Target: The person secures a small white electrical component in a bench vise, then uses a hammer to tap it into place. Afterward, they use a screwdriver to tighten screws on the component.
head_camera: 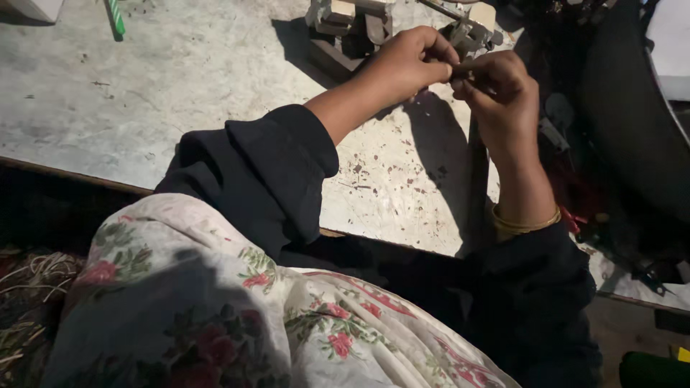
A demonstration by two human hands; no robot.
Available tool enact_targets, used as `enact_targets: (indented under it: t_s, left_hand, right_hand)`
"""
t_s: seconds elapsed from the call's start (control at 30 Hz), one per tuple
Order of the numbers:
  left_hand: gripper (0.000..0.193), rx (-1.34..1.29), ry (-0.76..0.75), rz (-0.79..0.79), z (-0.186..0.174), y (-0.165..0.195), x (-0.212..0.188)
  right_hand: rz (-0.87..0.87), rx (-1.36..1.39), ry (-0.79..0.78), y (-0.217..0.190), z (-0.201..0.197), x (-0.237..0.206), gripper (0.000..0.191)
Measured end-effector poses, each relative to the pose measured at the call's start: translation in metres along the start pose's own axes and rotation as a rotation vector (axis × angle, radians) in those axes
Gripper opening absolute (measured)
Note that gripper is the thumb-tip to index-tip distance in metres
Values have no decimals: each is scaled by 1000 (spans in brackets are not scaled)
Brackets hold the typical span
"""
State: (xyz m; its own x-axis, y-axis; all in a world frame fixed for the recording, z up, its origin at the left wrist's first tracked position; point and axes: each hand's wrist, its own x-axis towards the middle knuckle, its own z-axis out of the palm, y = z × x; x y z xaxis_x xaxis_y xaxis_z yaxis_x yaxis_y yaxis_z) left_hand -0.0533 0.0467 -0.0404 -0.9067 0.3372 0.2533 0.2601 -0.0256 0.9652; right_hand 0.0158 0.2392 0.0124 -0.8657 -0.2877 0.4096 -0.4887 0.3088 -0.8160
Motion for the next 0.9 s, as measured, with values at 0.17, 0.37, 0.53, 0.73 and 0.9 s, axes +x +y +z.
enact_targets:
  t_s: [0.17, 0.37, 0.53, 0.73, 0.9]
  left_hand:
    - [42, -38, -27, -60, 5, -7, 3]
    - [48, -183, -63, -23, 4, -23, 4]
    - [63, -210, -140, 206, 9, -20, 4]
    - [61, -7, -110, 159, 7, -16, 1]
    - [58, -11, -144, 90, 6, -23, 4]
  right_hand:
    - [55, -13, 58, -1, -5, 3, 10]
    - [90, 159, 128, -7, -3, -1, 6]
    - [31, 161, 140, -7, 6, 1, 9]
    - [9, 50, 146, -5, 9, -2, 11]
    - [82, 16, 38, 8, 12, -2, 12]
